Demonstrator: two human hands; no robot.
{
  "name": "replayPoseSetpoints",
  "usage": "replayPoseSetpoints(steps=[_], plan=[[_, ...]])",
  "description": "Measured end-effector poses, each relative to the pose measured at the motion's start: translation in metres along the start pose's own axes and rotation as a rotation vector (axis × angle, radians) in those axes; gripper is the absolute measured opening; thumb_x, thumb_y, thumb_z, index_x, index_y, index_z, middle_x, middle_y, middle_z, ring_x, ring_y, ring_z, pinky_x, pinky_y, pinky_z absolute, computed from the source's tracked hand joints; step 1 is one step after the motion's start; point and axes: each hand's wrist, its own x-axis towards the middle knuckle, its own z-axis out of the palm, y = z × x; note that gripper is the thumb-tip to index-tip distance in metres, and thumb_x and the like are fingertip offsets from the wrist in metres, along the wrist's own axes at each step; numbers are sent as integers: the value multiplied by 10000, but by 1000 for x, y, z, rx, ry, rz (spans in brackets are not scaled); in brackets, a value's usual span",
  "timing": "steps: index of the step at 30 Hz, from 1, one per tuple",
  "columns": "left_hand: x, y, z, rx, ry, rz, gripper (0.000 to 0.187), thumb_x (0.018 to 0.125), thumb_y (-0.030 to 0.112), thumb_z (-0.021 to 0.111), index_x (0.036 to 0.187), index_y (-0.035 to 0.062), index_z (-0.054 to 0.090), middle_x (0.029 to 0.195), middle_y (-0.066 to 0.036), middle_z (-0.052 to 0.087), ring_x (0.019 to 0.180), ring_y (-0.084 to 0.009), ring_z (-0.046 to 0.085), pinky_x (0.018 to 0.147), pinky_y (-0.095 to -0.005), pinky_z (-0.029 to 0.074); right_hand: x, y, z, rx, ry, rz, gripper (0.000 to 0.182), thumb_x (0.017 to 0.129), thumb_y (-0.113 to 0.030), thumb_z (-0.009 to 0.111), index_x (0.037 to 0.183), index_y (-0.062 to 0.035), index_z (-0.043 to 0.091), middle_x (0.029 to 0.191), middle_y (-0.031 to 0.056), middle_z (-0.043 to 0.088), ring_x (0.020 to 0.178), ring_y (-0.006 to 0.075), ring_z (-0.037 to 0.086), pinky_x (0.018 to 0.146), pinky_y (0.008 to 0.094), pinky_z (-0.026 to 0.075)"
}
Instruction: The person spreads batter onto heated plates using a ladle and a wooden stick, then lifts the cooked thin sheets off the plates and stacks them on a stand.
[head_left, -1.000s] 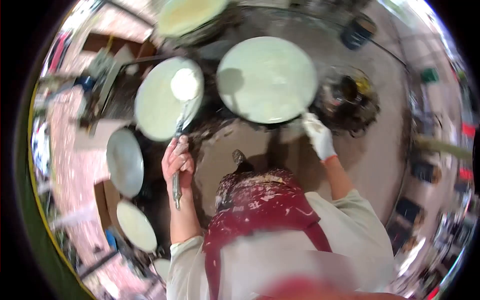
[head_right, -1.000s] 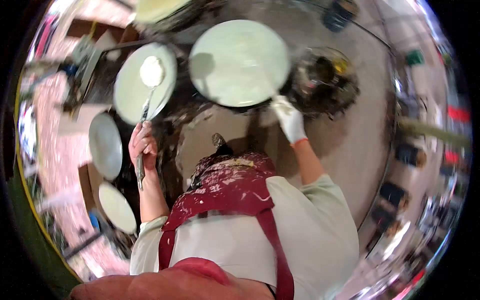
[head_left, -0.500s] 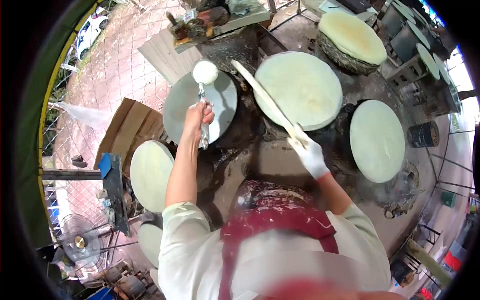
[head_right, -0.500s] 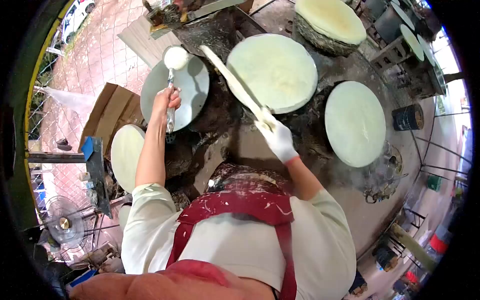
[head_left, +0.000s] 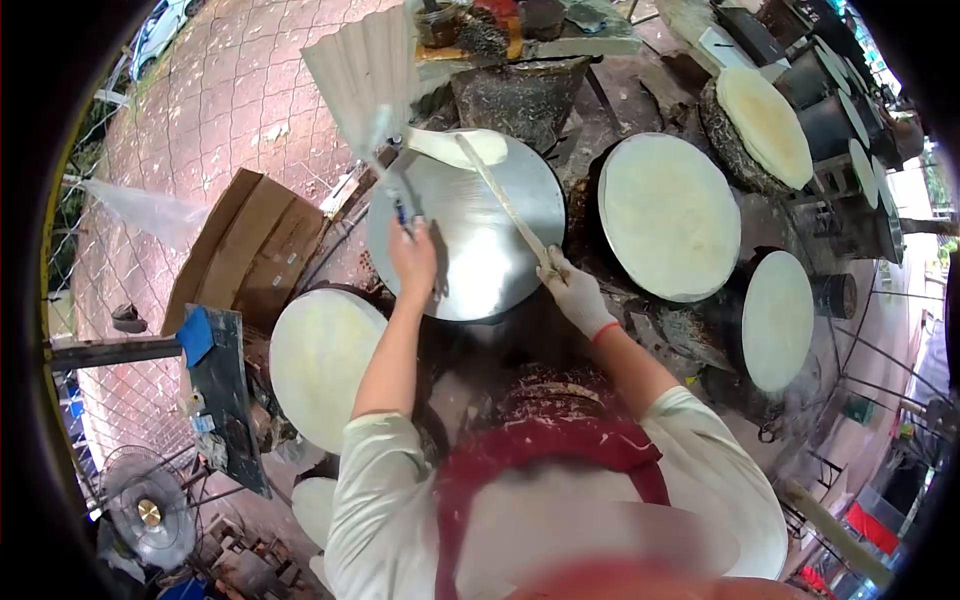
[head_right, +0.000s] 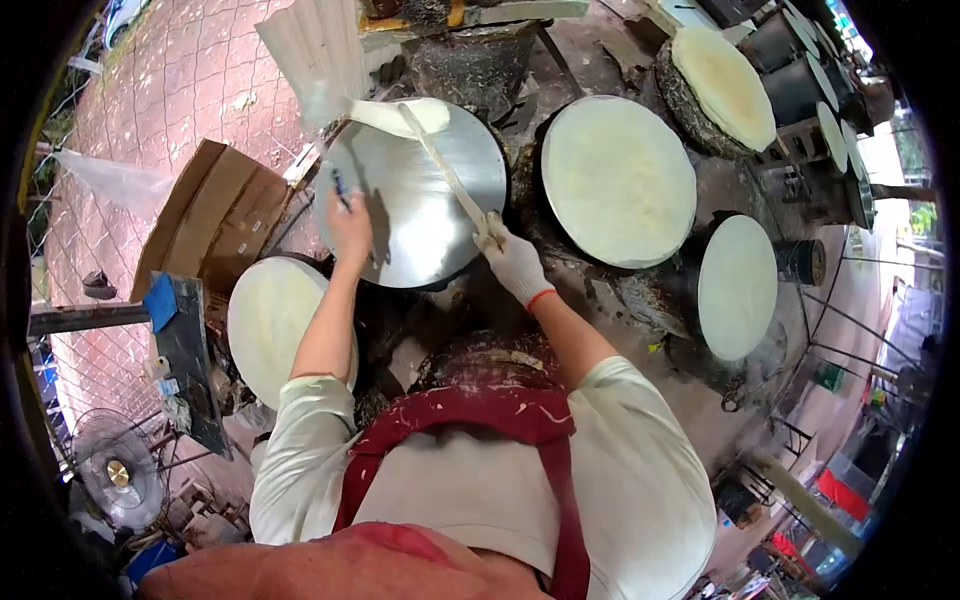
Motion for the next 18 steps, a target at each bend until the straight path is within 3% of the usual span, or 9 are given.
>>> replayPoseSetpoints(steps=[1, 4, 6, 9, 12, 14, 16, 17, 18], plan=[[6, -11, -14, 73, 163, 172, 331, 906, 174, 562, 1132, -63, 522, 825, -196, 639, 804, -312, 633, 758, -405, 481, 5, -14, -7, -41, 5, 36, 518, 917, -264, 609, 1359, -42, 454, 1168, 177, 626, 1032, 195, 609, 885, 292, 458], [10, -44, -53, -232, 242, 81, 129, 964, 157, 499, 929, 33, 509, 536, -24, 460, 390, -103, 435, 376, -267, 334, 17, -25, -15, -35, 110, 45, 506, 906, -207, 647, 1318, 35, 482, 1137, 97, 647, 975, 86, 583, 873, 218, 457], [-9, -20, -88, -405, 159, -118, 146, 965, 168, 501, 968, 24, 525, 581, -20, 465, 414, -96, 434, 385, -272, 349, 28, 8, 9, 241, 5, 168, 493, 904, -241, 651, 1312, -1, 512, 1140, 70, 652, 973, 84, 589, 857, 215, 465], [-48, 1, -128, -410, 8, -370, 136, 976, 172, 490, 969, 41, 523, 577, 8, 438, 395, -72, 395, 362, -244, 312, 29, -38, 19, 359, -321, 337, 483, 898, -257, 661, 1299, -17, 539, 1143, 58, 652, 991, 88, 587, 874, 227, 463], [-97, 7, -156, -383, -88, -535, 129, 979, 175, 493, 939, 54, 503, 529, 35, 384, 381, -66, 374, 353, -228, 279, 33, -70, -11, -18, -241, -16, 500, 884, -295, 659, 1288, -22, 549, 1263, 150, 596, 1138, 196, 578, 946, 262, 431], [-131, 11, -168, -408, -19, -635, 178, 986, 204, 494, 928, 36, 501, 491, 35, 362, 353, -71, 337, 341, -233, 248, 61, -35, -33, 12, -199, -80, 409, 927, -262, 592, 1256, -20, 578, 1232, 103, 624, 1151, 160, 563, 979, 263, 410], [-161, 22, -177, -400, 46, -708, 202, 989, 210, 489, 974, 9, 510, 509, 30, 353, 361, -72, 327, 340, -233, 244, 77, -23, -47, 168, -226, 53, 413, 942, -228, 592, 1274, 14, 553, 1177, 67, 634, 1056, 113, 573, 940, 245, 432], [-168, 27, -177, -398, 71, -743, 218, 991, 212, 486, 997, -4, 514, 519, 28, 349, 365, -72, 323, 340, -233, 242, 81, -22, -44, 4, -298, -113, 446, 941, -269, 592, 1298, -7, 539, 1148, 78, 634, 1033, 108, 575, 918, 241, 443], [-173, 29, -175, -428, 83, -762, 230, 993, 214, 482, 1018, -13, 513, 529, 26, 344, 371, -72, 318, 339, -232, 242, 72, -60, -41, 52, -410, 144, 457, 928, -290, 608, 1284, -9, 554, 1156, 83, 638, 1033, 113, 575, 917, 248, 442]])
